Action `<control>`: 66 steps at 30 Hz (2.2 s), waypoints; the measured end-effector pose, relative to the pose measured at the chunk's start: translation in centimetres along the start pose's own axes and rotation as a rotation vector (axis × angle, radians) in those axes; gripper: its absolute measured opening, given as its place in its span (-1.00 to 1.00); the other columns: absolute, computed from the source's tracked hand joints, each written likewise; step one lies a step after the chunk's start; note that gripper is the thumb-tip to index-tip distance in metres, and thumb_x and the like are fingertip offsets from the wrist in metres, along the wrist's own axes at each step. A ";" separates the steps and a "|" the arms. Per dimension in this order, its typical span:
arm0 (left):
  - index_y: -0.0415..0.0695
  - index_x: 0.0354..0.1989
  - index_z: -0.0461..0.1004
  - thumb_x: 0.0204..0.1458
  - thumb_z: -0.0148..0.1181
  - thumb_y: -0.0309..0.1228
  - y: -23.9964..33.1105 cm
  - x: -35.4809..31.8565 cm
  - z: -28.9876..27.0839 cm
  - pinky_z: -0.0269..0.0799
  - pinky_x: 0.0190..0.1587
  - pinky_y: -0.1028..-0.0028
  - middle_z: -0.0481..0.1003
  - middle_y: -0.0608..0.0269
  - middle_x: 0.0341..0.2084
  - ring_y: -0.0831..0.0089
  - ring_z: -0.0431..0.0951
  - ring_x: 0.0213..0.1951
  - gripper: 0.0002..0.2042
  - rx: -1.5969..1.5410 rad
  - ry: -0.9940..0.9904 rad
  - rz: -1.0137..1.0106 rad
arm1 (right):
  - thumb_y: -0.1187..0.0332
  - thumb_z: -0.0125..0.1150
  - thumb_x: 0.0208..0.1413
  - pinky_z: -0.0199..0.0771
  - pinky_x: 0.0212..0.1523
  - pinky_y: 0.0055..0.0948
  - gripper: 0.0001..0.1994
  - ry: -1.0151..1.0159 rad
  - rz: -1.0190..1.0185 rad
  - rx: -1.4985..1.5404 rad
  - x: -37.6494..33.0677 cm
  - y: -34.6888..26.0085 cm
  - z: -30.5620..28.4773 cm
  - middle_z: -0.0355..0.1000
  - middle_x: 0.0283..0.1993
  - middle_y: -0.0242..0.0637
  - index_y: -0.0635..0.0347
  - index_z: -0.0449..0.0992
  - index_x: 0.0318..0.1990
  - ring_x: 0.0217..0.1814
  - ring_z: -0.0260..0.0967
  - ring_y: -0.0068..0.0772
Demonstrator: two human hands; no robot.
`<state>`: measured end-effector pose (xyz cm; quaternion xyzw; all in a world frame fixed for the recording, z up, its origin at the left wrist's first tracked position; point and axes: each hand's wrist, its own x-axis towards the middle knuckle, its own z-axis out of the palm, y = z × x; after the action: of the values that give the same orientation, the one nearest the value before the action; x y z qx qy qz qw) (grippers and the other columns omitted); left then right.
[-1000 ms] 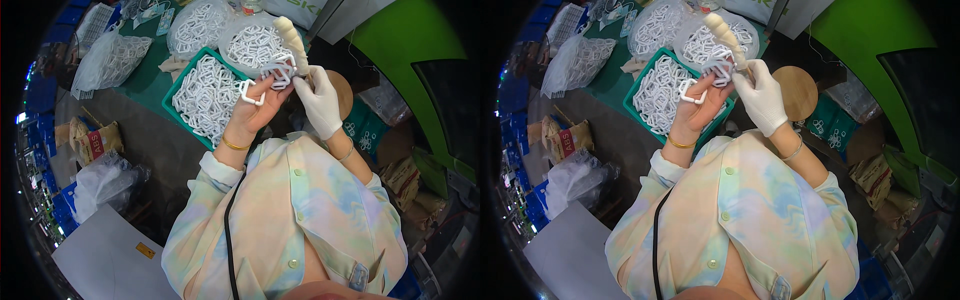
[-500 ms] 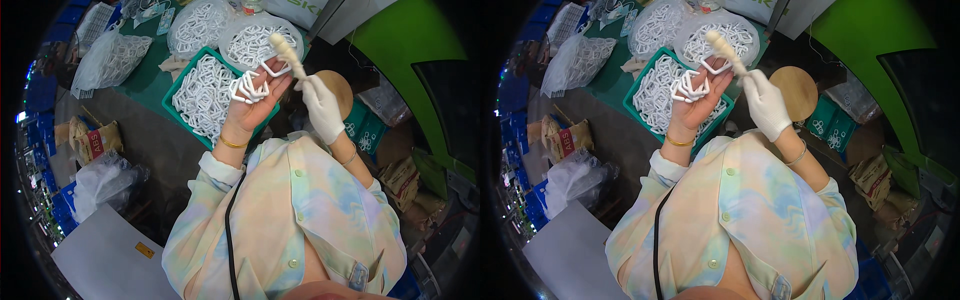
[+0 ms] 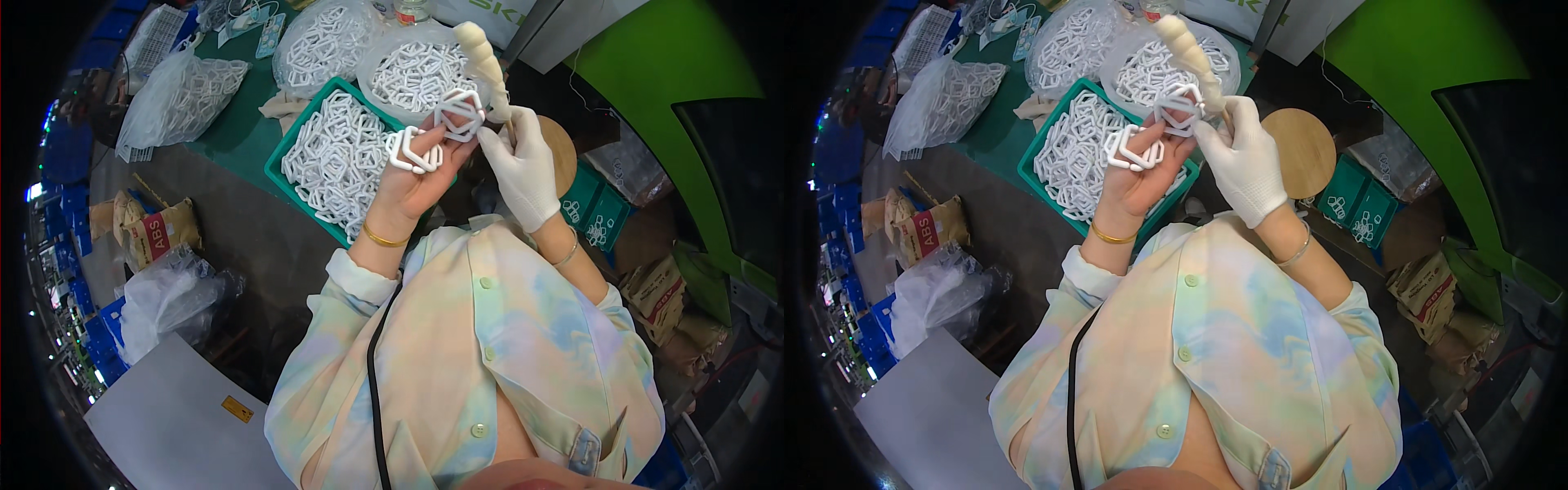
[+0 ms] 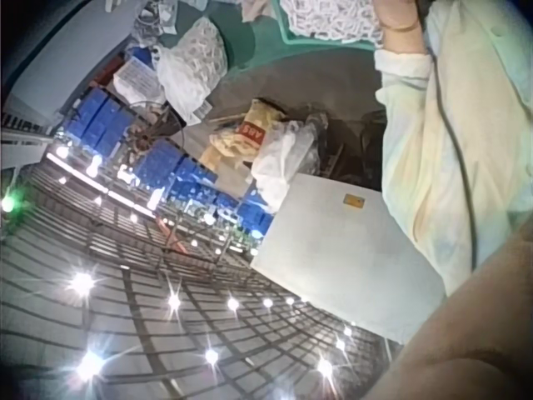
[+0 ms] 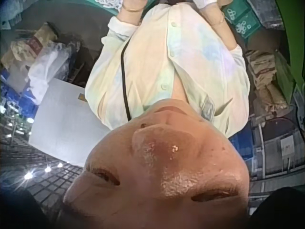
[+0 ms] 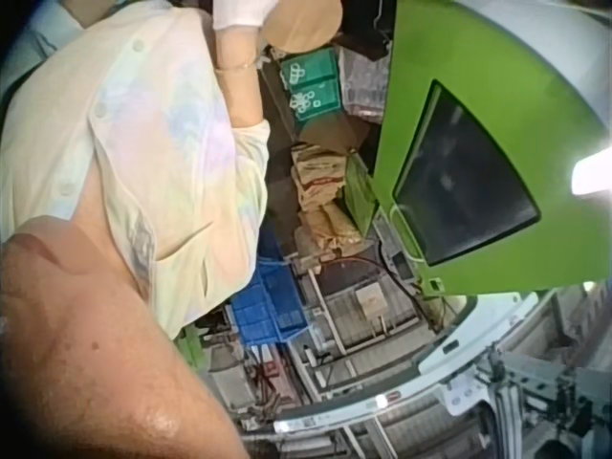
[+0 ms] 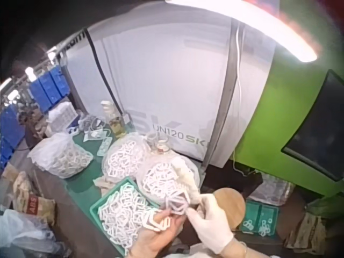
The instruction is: The person collects plastic buckles into a tray, carries the tray to a workbench, and wipes the plastic buckles with a wrapped stick tool before placing them into plastic bags.
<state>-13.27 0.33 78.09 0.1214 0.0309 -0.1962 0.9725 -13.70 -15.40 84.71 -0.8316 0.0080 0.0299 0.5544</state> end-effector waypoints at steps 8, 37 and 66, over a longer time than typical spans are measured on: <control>-0.28 0.25 0.25 0.19 0.02 -0.54 0.9 0.0 1.6 0.13 0.40 0.18 0.34 0.06 0.21 0.23 0.31 0.27 -0.57 -0.073 -0.032 0.024 | 0.32 -0.06 0.36 0.26 -0.31 -0.56 -0.79 0.031 -0.073 -0.048 -0.1 3.0 -1.5 0.33 -0.39 -0.41 0.27 0.44 -0.11 -0.36 0.20 -0.65; -0.29 0.16 0.36 0.24 0.05 -0.46 3.2 1.7 2.2 0.25 0.34 0.13 0.42 0.05 0.13 0.18 0.36 0.24 -0.67 -0.128 0.127 -0.041 | 0.47 0.15 0.17 0.43 -0.37 -0.40 -0.89 -0.181 -0.451 -0.394 -1.1 2.2 -3.3 0.47 -0.38 -0.12 0.26 0.53 -0.19 -0.41 0.48 -0.18; -0.16 -0.29 0.58 -0.13 0.30 -0.41 16.2 8.9 9.2 0.46 -0.23 0.26 0.52 0.01 -0.40 0.05 0.54 -0.28 -0.80 2.461 0.287 0.773 | 0.38 0.04 0.31 0.09 -0.34 -0.68 -0.85 0.232 -0.135 -0.033 1.7 5.2 -5.9 0.24 -0.37 -0.56 0.28 0.47 -0.15 -0.37 0.06 -0.76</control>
<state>1.36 9.20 89.70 0.9504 -0.1022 0.2109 0.2044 -11.98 -22.86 82.06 -0.8373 0.0157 -0.1036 0.5367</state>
